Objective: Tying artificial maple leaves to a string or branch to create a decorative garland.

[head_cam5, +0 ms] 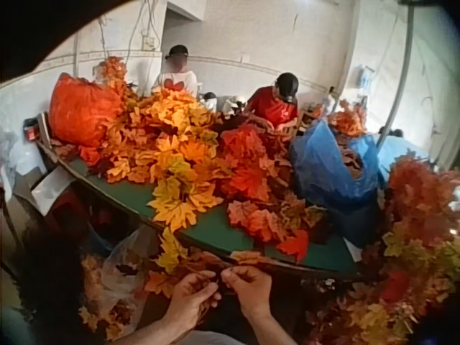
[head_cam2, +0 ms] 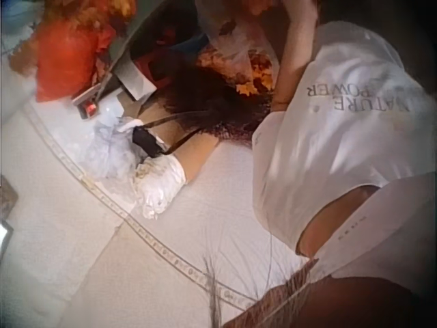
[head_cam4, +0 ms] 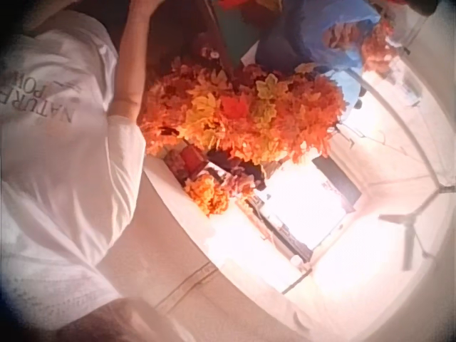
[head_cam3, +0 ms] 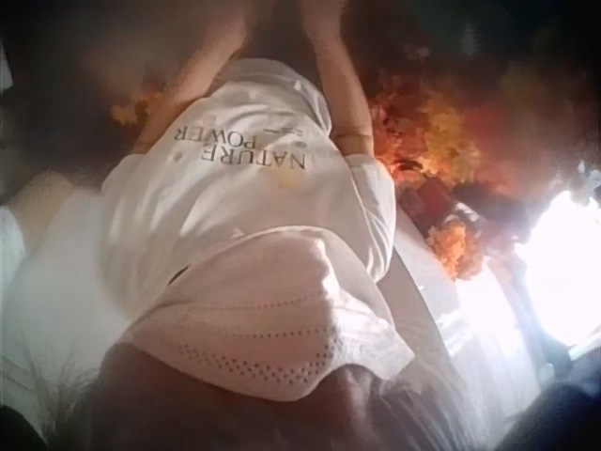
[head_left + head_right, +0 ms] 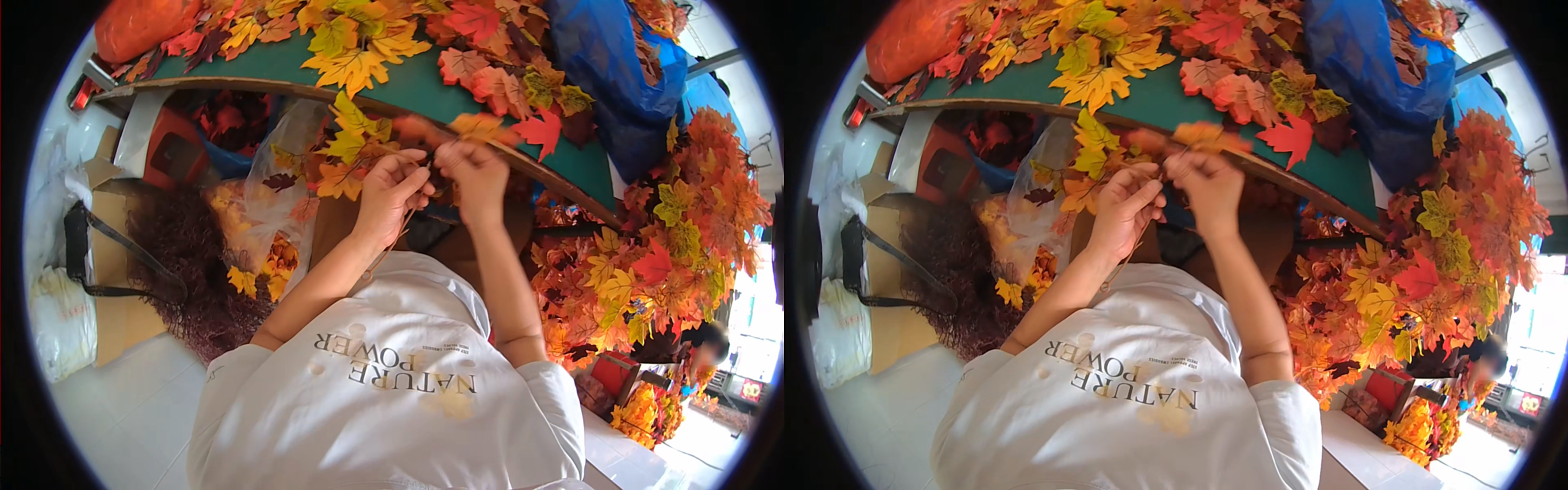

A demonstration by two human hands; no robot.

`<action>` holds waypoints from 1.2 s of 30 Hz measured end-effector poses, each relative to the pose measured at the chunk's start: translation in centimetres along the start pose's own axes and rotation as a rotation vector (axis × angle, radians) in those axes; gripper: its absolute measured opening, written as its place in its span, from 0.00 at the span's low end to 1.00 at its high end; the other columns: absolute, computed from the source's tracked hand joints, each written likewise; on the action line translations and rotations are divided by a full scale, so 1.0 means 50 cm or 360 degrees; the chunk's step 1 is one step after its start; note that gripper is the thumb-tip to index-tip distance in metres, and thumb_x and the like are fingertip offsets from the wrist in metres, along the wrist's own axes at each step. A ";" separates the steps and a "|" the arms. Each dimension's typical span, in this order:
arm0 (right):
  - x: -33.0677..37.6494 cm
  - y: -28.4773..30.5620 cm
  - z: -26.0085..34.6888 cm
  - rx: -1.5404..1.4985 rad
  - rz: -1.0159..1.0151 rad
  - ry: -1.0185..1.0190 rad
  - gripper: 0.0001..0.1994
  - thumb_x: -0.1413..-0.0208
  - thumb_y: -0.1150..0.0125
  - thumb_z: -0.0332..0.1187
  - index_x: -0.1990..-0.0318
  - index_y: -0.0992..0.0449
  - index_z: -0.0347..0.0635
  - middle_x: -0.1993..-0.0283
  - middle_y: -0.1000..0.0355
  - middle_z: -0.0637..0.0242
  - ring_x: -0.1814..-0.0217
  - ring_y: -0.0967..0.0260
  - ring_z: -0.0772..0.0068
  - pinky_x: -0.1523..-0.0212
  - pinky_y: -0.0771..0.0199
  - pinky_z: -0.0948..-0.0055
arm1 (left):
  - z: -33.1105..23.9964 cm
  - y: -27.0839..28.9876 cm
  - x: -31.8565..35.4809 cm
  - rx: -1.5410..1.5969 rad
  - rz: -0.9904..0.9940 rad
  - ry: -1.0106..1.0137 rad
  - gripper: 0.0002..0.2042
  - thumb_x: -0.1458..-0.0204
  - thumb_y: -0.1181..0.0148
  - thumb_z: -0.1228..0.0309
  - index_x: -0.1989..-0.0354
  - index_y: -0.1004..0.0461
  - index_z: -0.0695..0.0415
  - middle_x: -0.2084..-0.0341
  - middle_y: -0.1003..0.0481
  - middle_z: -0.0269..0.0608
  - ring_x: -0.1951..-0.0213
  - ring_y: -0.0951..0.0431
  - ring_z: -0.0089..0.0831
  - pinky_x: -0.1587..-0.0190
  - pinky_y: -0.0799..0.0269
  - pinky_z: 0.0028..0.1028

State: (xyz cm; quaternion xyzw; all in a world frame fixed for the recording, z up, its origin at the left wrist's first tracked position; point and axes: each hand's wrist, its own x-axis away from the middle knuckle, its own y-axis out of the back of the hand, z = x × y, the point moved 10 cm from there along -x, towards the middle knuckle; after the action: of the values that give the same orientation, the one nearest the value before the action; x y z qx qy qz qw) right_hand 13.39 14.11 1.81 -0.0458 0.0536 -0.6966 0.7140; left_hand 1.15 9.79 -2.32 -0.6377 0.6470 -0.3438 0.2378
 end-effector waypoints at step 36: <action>0.069 -0.002 -0.153 -0.1070 -0.0187 -0.0460 0.06 0.45 0.42 0.26 0.60 0.27 0.38 0.66 0.25 0.63 0.75 0.29 0.77 0.80 0.29 0.79 | 0.032 0.011 0.008 -0.0174 -0.0032 0.0036 0.20 0.49 0.43 0.80 0.46 0.36 0.63 0.75 0.28 0.36 0.73 0.26 0.23 0.74 0.32 0.20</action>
State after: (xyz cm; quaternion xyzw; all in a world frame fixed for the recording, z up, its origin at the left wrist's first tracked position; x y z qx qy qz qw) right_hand 12.30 10.74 -5.78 -0.3787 0.1755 -0.6662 0.6180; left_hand 1.95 9.13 -3.73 -0.6521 0.6611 -0.3175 0.1919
